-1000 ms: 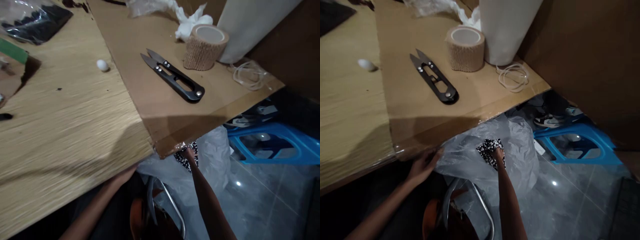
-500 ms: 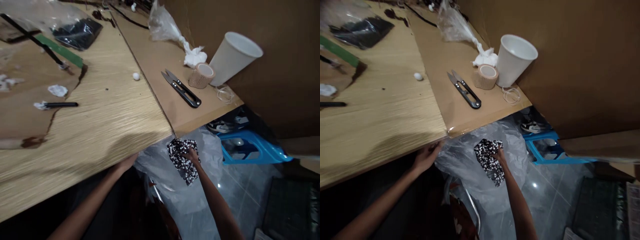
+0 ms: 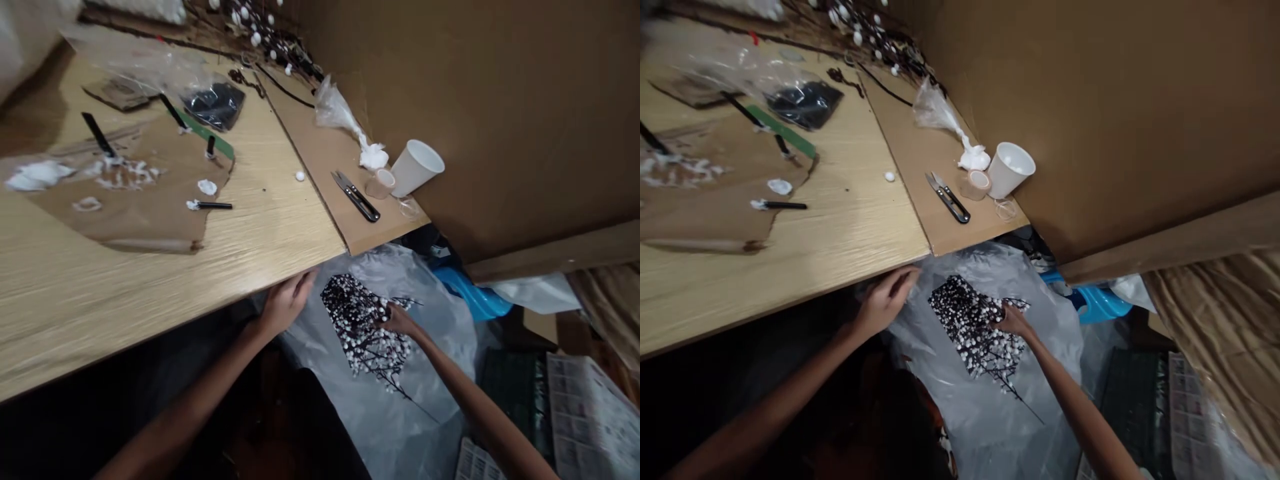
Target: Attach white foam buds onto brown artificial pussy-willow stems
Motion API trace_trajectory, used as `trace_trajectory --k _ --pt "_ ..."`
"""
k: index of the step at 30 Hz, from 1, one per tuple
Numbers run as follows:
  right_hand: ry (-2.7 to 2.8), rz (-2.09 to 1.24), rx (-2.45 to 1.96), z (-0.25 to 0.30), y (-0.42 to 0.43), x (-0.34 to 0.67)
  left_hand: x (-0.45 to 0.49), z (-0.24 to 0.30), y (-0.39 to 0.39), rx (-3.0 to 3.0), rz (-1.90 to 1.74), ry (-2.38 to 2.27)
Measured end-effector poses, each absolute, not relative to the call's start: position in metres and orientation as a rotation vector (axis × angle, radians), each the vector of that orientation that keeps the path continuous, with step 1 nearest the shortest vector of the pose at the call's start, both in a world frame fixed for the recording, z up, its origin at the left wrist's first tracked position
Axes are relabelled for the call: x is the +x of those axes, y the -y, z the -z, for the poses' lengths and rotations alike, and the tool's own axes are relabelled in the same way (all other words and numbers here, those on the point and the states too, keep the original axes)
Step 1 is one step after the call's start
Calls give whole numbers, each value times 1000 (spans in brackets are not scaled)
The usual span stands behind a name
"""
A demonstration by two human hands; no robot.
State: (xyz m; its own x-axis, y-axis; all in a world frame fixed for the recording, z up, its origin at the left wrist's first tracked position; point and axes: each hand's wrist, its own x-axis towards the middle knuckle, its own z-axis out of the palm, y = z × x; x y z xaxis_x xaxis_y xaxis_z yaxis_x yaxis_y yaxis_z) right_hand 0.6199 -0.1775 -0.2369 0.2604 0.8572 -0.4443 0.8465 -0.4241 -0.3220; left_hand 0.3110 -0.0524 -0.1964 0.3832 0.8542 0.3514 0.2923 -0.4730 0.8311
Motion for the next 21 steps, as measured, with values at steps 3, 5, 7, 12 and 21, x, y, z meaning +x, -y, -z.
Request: trace_trajectory --k 3,5,7,12,21 --pt "1715 -984 -2447 215 174 617 316 184 52 1937 -1053 -948" --pt "1732 -1028 -2422 203 173 611 318 179 51 1929 -1012 -968" --pt "1743 -1043 -2409 191 175 606 320 176 50 1931 -962 -964" --pt "1754 -923 -2435 161 186 598 326 170 45 1974 -881 -884" --pt "1843 -866 -2516 127 200 582 346 164 28 2049 -726 -995"
